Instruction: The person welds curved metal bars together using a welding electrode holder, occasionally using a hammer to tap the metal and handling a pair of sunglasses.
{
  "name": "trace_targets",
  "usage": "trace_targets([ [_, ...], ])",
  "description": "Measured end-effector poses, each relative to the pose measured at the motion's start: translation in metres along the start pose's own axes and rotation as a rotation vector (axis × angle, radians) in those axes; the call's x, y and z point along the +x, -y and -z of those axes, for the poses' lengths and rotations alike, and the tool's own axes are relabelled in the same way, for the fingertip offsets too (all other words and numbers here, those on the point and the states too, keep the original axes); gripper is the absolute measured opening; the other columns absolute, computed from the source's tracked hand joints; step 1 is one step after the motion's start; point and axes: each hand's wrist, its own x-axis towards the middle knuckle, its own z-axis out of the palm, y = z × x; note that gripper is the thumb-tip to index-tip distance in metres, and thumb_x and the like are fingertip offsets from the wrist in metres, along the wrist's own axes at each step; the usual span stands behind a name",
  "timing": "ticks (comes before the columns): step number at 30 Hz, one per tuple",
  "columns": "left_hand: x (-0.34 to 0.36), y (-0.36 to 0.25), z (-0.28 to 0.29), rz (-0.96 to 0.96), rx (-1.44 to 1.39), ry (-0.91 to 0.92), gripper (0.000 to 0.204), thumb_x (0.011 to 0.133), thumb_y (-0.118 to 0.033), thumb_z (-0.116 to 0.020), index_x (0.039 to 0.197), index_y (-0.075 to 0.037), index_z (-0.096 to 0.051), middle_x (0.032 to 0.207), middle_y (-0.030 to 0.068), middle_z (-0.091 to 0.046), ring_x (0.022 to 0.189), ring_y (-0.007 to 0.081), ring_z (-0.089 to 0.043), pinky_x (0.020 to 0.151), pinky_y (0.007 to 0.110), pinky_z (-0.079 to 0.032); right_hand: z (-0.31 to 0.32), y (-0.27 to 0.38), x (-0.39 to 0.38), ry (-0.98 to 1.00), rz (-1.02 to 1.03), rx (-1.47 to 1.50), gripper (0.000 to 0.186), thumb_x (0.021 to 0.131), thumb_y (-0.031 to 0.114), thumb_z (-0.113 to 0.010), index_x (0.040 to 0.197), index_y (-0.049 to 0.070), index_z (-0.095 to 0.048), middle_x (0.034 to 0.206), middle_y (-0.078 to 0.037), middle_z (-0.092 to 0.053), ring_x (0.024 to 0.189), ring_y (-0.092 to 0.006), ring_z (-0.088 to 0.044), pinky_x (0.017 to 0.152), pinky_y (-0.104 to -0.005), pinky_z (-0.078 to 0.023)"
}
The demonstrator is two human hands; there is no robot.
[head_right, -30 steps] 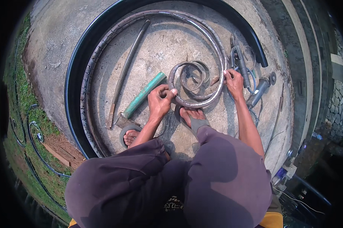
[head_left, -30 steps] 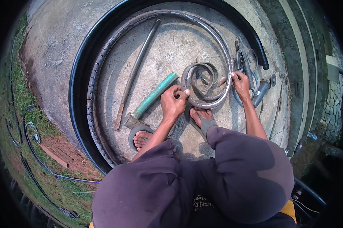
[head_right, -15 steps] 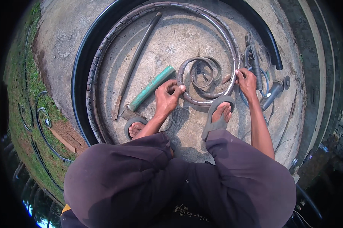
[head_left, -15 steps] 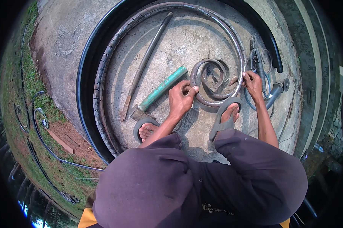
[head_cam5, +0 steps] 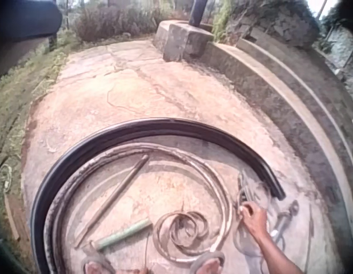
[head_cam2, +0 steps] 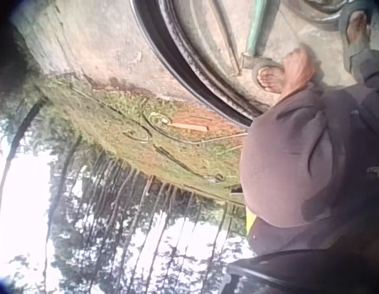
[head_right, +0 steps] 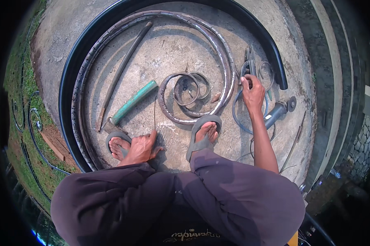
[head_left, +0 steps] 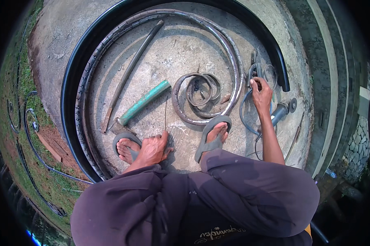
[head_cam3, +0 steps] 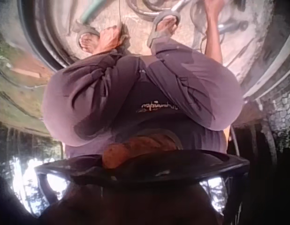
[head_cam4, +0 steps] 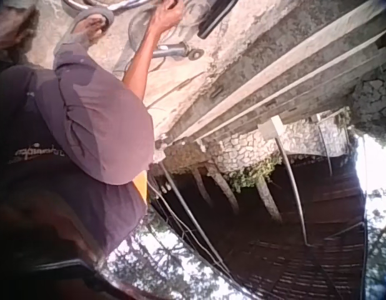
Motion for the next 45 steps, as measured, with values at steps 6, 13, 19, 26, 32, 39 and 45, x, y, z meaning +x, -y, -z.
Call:
trace_targets([
  [6,0.003,0.005,-0.009,0.046,0.002,0.014,0.035,0.078,-0.017,-0.069,0.098,-0.001,-0.046,0.076,0.0224,-0.065,0.072,0.0416,-0.067,0.062,0.051,-0.051,0.008,-0.016,0.041,-0.123,0.068,-0.338,0.041,0.087,0.033,-0.072,0.118,0.006,-0.064,0.108,-0.022,-0.064,0.103,-0.0375,-0.062,0.086,-0.0464,-0.048],
  [13,0.006,0.011,-0.013,0.263,0.030,-0.241,0.024,0.083,-0.020,-0.063,0.090,-0.001,-0.052,0.070,0.0229,-0.063,0.065,0.0437,-0.064,0.062,0.052,-0.049,-0.003,-0.040,0.047,-0.021,-0.086,-0.217,0.055,0.087,0.047,-0.068,0.122,0.004,-0.061,0.099,-0.030,-0.068,0.098,-0.0475,-0.065,0.084,-0.0523,-0.050],
  [19,0.014,-0.012,0.011,0.445,-0.232,-0.548,0.017,0.084,-0.020,-0.061,0.086,-0.003,-0.061,0.063,0.0163,-0.061,0.058,0.0313,-0.064,0.059,0.042,-0.050,-0.004,-0.040,0.051,0.055,-0.086,-0.225,0.057,0.089,0.049,-0.064,0.123,0.003,-0.061,0.096,-0.033,-0.068,0.095,-0.0497,-0.065,0.084,-0.0535,-0.050],
  [26,0.008,-0.063,0.057,0.247,-0.786,-0.549,0.014,0.094,-0.012,-0.052,0.088,0.000,-0.055,0.061,0.0045,-0.051,0.052,0.0097,-0.050,0.051,0.028,-0.040,-0.002,-0.053,0.051,0.022,-0.039,-0.231,0.059,0.092,0.049,-0.062,0.124,0.000,-0.063,0.107,-0.030,-0.068,0.104,-0.0474,-0.064,0.089,-0.0508,-0.048],
  [32,-0.019,-0.055,0.110,0.107,-0.339,-1.135,0.020,0.096,-0.005,-0.057,0.114,-0.004,-0.064,0.067,0.0044,-0.056,0.053,0.0076,-0.049,0.052,0.026,-0.040,-0.010,-0.062,0.052,0.020,0.012,-0.243,0.070,0.090,0.057,-0.062,0.125,-0.004,-0.063,0.116,-0.031,-0.065,0.111,-0.0462,-0.062,0.096,-0.0493,-0.046],
  [39,-0.105,-0.018,0.120,0.557,0.094,-1.127,0.038,0.088,-0.002,-0.062,0.125,-0.009,-0.064,0.089,0.0160,-0.072,0.062,0.0267,-0.069,0.056,0.035,-0.051,0.009,-0.086,0.044,0.135,0.130,-0.272,0.066,0.084,0.042,-0.073,0.129,-0.003,-0.059,0.120,-0.027,-0.065,0.114,-0.0422,-0.062,0.098,-0.0459,-0.046],
  [45,-0.168,0.011,0.074,0.653,0.182,-0.961,0.043,0.085,0.000,-0.064,0.128,-0.005,-0.062,0.091,0.0159,-0.073,0.061,0.0252,-0.069,0.055,0.036,-0.051,0.026,-0.054,0.060,0.293,-0.147,-0.011,0.047,0.078,0.029,-0.068,0.111,-0.004,-0.066,0.086,-0.011,-0.066,0.076,-0.0216,-0.061,0.072,-0.0328,-0.048],
])
